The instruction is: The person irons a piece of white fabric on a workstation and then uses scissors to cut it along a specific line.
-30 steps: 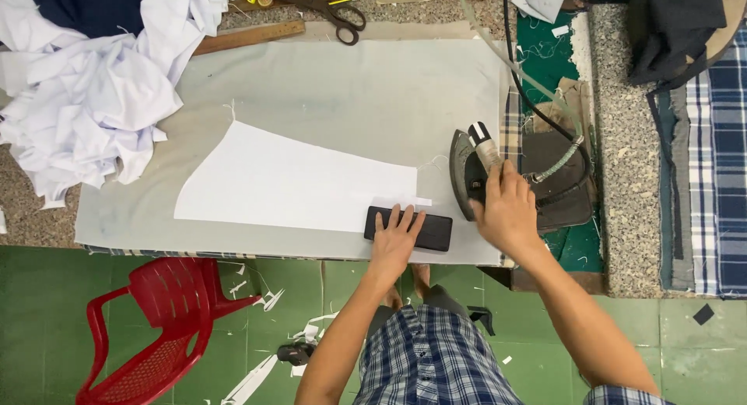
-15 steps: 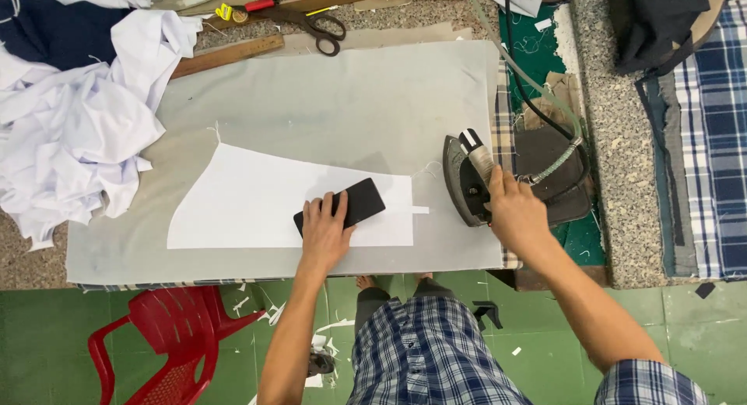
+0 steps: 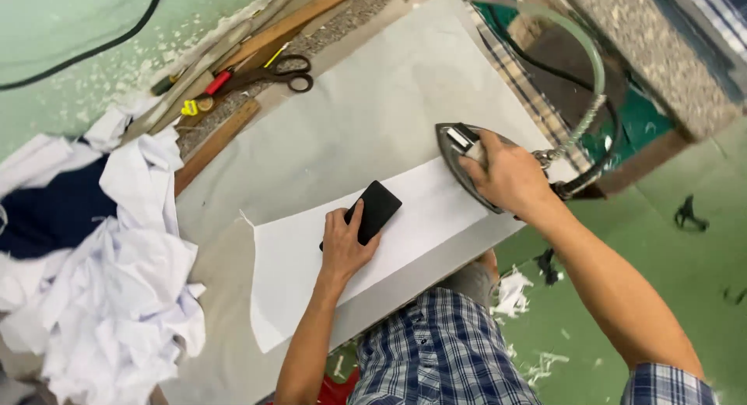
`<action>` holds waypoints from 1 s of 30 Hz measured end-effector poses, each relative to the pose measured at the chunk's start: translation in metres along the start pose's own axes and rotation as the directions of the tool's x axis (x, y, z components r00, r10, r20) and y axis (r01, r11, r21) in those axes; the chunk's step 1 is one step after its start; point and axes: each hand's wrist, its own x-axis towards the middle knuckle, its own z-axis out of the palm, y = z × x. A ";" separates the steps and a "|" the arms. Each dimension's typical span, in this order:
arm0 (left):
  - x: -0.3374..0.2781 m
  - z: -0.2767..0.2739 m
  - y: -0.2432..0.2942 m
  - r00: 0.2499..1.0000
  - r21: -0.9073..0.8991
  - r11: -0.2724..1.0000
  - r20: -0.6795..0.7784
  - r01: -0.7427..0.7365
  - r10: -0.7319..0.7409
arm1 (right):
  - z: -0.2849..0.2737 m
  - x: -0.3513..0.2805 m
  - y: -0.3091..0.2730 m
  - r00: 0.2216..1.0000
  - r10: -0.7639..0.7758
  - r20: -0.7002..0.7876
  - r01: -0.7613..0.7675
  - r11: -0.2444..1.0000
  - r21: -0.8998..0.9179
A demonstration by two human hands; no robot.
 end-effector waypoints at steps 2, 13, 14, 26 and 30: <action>-0.017 -0.002 -0.015 0.996 -0.012 0.996 0.040 -0.083 0.083 | 0.040 -0.014 -0.024 0.999 0.043 -0.020 -0.043 0.999 -0.009; -0.043 0.003 -0.025 0.960 0.037 0.959 0.019 -0.280 0.279 | 0.106 -0.032 -0.106 0.982 0.187 0.018 -0.187 0.982 -0.029; -0.042 0.003 -0.024 0.962 0.059 0.960 0.022 -0.274 0.273 | 0.107 -0.027 -0.106 0.984 0.175 -0.044 -0.178 0.981 -0.075; -0.042 0.004 -0.022 0.962 0.143 0.951 0.047 -0.274 0.270 | 0.105 0.007 -0.073 0.952 0.240 -0.189 -0.263 0.959 -0.104; -0.045 0.003 -0.022 0.962 0.157 0.949 0.041 -0.273 0.270 | 0.099 0.009 -0.066 0.951 0.248 -0.183 -0.269 0.958 -0.102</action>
